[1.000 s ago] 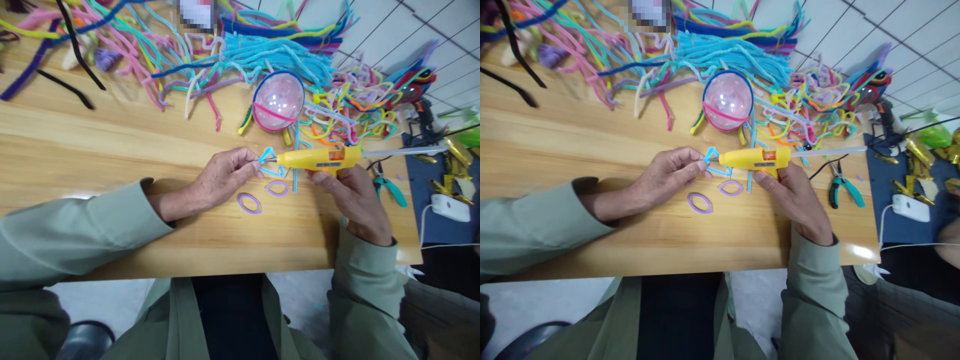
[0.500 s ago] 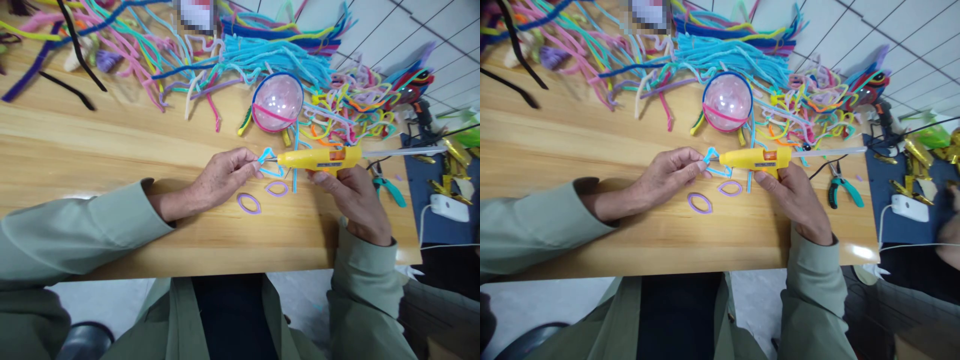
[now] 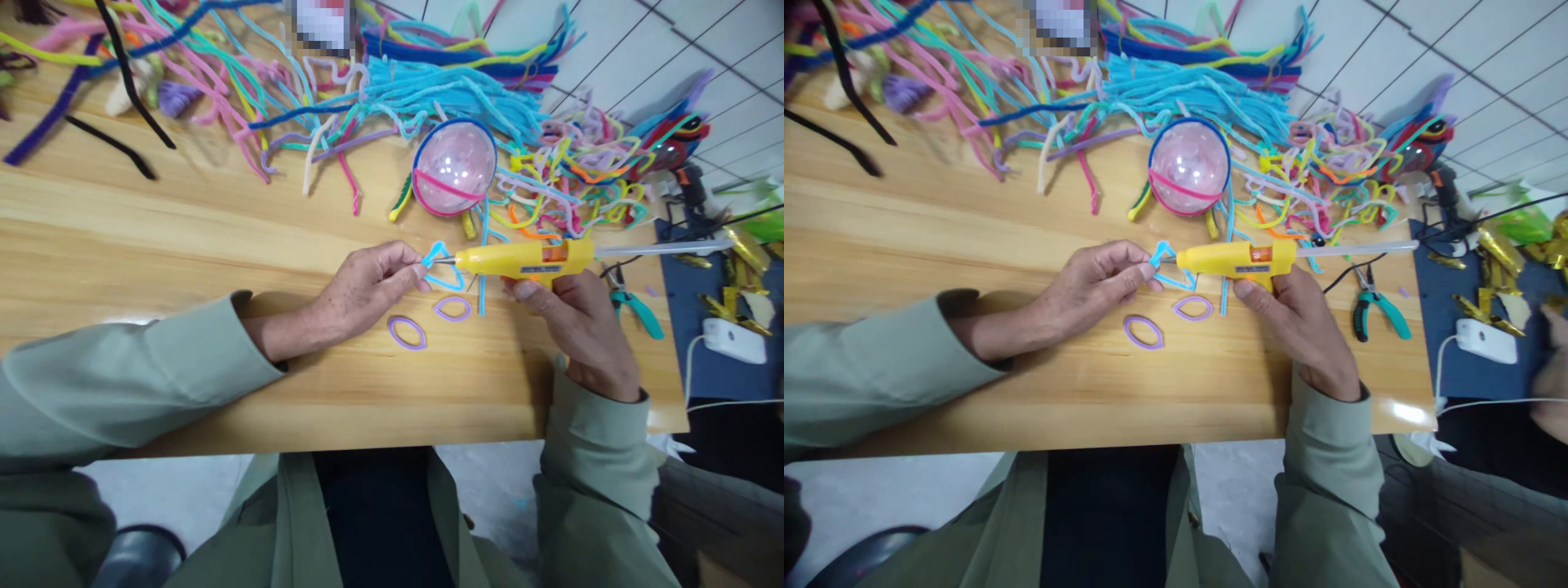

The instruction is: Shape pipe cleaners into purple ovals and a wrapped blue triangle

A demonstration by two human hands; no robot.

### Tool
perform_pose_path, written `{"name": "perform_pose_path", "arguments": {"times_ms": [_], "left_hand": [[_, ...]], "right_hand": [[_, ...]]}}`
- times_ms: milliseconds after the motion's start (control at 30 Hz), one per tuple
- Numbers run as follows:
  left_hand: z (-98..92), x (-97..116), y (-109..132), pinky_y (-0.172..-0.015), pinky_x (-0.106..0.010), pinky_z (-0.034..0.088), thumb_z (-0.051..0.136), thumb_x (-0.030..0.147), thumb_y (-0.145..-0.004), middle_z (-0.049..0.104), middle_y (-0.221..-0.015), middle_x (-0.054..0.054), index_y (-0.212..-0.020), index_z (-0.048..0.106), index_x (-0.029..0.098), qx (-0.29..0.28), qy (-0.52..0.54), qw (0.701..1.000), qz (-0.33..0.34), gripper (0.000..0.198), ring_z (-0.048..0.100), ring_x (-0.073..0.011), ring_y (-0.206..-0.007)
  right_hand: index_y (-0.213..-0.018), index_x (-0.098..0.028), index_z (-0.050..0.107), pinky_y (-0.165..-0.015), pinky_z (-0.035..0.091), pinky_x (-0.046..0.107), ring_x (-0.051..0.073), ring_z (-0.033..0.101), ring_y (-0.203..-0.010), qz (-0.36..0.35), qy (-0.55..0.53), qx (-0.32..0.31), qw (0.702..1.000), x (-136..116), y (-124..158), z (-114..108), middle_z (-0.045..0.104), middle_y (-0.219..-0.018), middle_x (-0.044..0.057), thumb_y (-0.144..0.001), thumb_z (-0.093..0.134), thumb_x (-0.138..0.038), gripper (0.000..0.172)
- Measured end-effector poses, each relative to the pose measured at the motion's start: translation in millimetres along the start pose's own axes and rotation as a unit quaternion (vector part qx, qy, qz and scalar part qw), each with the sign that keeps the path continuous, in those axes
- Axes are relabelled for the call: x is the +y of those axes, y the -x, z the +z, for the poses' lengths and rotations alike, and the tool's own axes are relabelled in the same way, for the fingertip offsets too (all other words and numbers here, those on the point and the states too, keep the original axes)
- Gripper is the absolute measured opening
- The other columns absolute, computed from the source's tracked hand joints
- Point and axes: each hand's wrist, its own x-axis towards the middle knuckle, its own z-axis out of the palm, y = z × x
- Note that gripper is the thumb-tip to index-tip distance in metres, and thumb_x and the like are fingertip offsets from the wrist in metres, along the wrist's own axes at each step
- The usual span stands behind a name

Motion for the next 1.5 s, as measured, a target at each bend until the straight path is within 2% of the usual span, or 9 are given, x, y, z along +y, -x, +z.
{"name": "perform_pose_path", "arguments": {"times_ms": [267,367,667,900,1067,1233,1367,1433,1500], "left_hand": [[0.5,0,0,-0.071,-0.027,0.051,0.064,0.036,-0.103,0.074,-0.086,-0.001,-0.092,0.073,0.019,0.000,0.004,1.000,-0.002,0.021,0.064,-0.0147,-0.077],[0.9,0,-1,-0.071,-0.027,0.051,0.065,0.036,-0.103,0.074,-0.085,-0.001,-0.092,0.072,0.019,0.003,0.007,1.000,-0.001,0.021,0.064,-0.0151,-0.077],[0.9,-3,-1,-0.073,-0.027,0.052,0.065,0.037,-0.103,0.076,-0.088,-0.002,-0.092,0.074,0.020,0.002,0.001,1.000,0.004,0.022,0.066,-0.0154,-0.080],[0.9,-3,-1,-0.071,-0.026,0.050,0.064,0.037,-0.104,0.074,-0.085,-0.001,-0.093,0.074,0.019,0.002,0.000,1.000,0.009,0.023,0.064,-0.0150,-0.078],[0.4,-2,-1,-0.074,-0.026,0.050,0.064,0.036,-0.104,0.074,-0.085,-0.001,-0.094,0.074,0.018,-0.001,-0.002,1.000,0.011,0.023,0.065,-0.0146,-0.079],[0.9,-2,0,-0.072,-0.025,0.050,0.064,0.037,-0.104,0.075,-0.087,-0.003,-0.094,0.073,0.018,-0.001,0.007,1.000,0.002,0.024,0.064,-0.0149,-0.078],[-0.7,-1,0,-0.070,-0.025,0.049,0.066,0.040,-0.102,0.074,-0.085,-0.002,-0.096,0.073,0.018,-0.004,0.018,1.000,-0.010,0.024,0.061,-0.0143,-0.075],[-2.5,1,0,-0.068,-0.025,0.047,0.067,0.043,-0.101,0.073,-0.082,-0.001,-0.095,0.074,0.018,-0.008,0.020,1.000,-0.014,0.026,0.059,-0.0139,-0.071],[-4.0,3,1,-0.065,-0.025,0.044,0.067,0.045,-0.101,0.068,-0.075,0.000,-0.089,0.074,0.019,-0.010,0.008,1.000,-0.018,0.029,0.055,-0.0134,-0.067]], "right_hand": [[-0.092,-0.032,0.081,-0.093,0.064,0.049,0.029,0.075,-0.095,0.004,0.001,0.014,1.000,-3,1,-1,0.082,-0.096,0.002,-0.096,0.082,-0.060,0.028],[-0.095,-0.032,0.082,-0.090,0.064,0.047,0.028,0.075,-0.092,0.003,0.006,-0.001,1.000,-1,2,-2,0.081,-0.094,0.000,-0.097,0.080,-0.060,0.028],[-0.098,-0.032,0.083,-0.092,0.064,0.047,0.029,0.076,-0.097,-0.011,0.015,-0.021,1.000,1,-1,-1,0.083,-0.101,0.000,-0.098,0.078,-0.061,0.030],[-0.098,-0.030,0.082,-0.090,0.061,0.044,0.026,0.074,-0.095,-0.015,0.003,-0.019,1.000,1,-2,0,0.080,-0.097,0.000,-0.100,0.078,-0.058,0.028],[-0.093,-0.028,0.080,-0.081,0.060,0.039,0.023,0.069,-0.083,-0.019,-0.026,-0.020,0.999,1,-2,-1,0.077,-0.088,-0.001,-0.098,0.080,-0.059,0.031],[-0.084,-0.027,0.079,-0.076,0.056,0.036,0.022,0.068,-0.081,-0.011,-0.095,-0.012,0.995,-5,-4,-1,0.077,-0.085,0.001,-0.097,0.081,-0.060,0.036],[-0.076,-0.027,0.076,-0.067,0.053,0.035,0.022,0.069,-0.076,0.003,-0.138,-0.028,0.990,0,-7,-3,0.075,-0.080,0.002,-0.091,0.082,-0.070,0.046],[-0.078,-0.027,0.076,-0.065,0.054,0.036,0.022,0.070,-0.073,0.002,-0.167,-0.006,0.986,1,-4,-12,0.074,-0.077,0.004,-0.087,0.083,-0.074,0.049],[-0.082,-0.027,0.077,-0.063,0.056,0.038,0.023,0.070,-0.071,-0.004,-0.184,0.049,0.982,0,5,-31,0.073,-0.076,0.004,-0.084,0.084,-0.077,0.051]]}}
